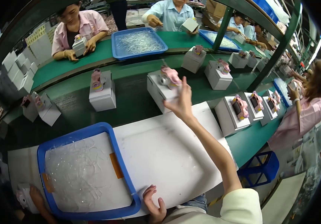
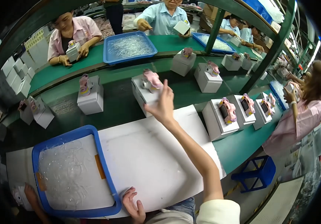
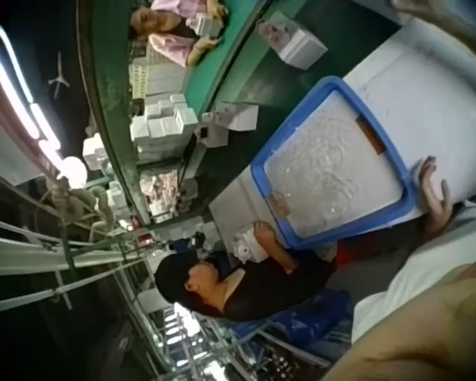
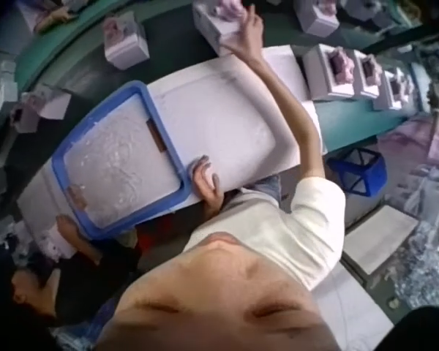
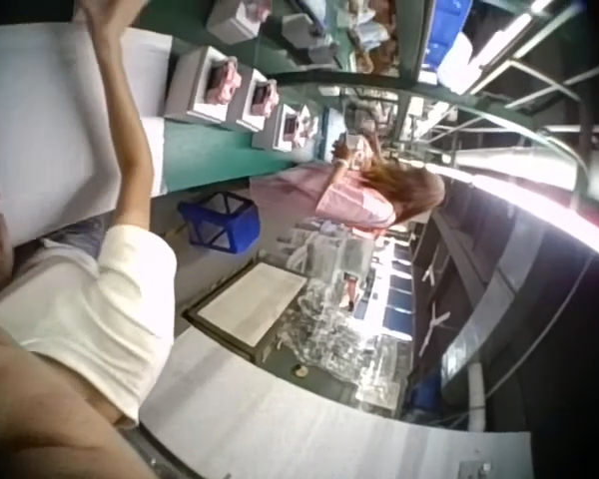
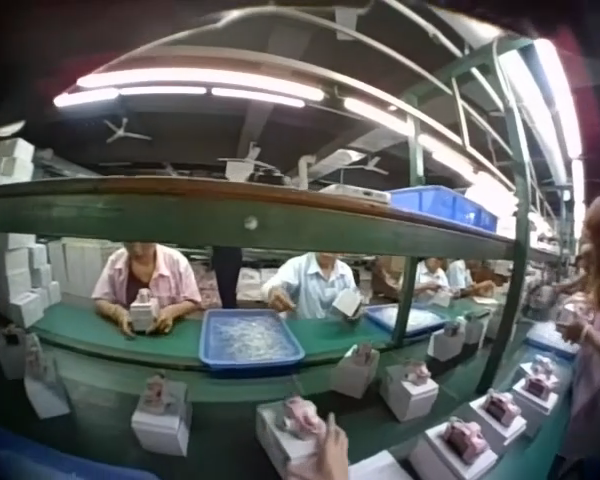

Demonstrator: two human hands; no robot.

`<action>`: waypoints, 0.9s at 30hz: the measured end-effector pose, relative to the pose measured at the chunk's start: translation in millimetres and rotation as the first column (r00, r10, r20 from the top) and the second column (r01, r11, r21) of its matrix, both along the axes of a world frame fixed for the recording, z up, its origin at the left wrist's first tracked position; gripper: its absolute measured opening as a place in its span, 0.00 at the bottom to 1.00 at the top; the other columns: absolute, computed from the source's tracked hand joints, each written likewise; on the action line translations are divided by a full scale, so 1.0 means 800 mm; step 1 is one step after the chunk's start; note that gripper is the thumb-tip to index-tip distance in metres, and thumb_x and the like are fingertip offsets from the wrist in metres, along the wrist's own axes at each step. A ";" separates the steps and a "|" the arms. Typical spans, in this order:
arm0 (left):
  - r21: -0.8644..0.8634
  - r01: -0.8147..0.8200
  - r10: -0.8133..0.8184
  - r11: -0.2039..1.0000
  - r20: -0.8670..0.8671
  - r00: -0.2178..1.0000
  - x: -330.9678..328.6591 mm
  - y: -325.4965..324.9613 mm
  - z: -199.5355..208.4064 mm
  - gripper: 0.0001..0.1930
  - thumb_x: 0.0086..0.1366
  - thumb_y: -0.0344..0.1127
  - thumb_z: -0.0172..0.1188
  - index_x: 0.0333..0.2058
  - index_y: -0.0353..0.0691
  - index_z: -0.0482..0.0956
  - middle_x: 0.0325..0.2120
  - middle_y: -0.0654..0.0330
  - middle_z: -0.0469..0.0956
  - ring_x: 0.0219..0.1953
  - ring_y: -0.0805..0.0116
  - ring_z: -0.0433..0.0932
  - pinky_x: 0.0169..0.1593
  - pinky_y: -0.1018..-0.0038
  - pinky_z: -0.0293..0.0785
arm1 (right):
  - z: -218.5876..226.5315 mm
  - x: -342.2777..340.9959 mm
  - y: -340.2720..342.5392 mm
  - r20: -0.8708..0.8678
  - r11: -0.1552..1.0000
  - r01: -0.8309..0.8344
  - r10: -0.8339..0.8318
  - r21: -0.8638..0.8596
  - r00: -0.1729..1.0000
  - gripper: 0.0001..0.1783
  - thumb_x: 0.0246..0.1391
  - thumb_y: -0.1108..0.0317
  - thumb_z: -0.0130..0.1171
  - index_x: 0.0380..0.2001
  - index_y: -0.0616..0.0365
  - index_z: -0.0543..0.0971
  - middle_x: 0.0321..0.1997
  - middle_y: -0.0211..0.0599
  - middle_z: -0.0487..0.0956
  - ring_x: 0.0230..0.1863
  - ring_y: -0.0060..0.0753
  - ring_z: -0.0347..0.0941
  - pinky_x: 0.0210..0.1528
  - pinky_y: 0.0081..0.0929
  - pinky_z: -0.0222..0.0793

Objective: The person assembles and inspects small pink toy cameras on a factory assembly line by hand.

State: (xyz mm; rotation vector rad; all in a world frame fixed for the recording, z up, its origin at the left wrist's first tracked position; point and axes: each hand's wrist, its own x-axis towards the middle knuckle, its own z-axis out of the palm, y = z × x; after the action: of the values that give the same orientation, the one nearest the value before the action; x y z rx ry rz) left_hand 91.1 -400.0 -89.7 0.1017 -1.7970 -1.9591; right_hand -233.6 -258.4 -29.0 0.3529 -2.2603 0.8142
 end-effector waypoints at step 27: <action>-0.895 0.284 0.392 0.343 0.411 0.823 -0.065 -0.284 0.120 0.05 0.52 0.24 0.49 0.30 0.37 0.67 0.33 0.56 0.69 0.39 0.58 0.68 0.40 0.72 0.66 | 0.072 0.369 0.064 0.364 0.865 0.088 0.114 -0.495 0.924 0.36 0.44 0.66 0.51 0.58 0.55 0.53 0.59 0.45 0.56 0.58 0.44 0.55 0.54 0.36 0.56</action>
State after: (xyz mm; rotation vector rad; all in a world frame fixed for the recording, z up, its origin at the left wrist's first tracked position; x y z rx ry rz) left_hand 38.9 -627.0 6.2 0.3888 -3.0116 -0.4666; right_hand 61.8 -207.4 28.2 -0.0473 -2.2719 1.5508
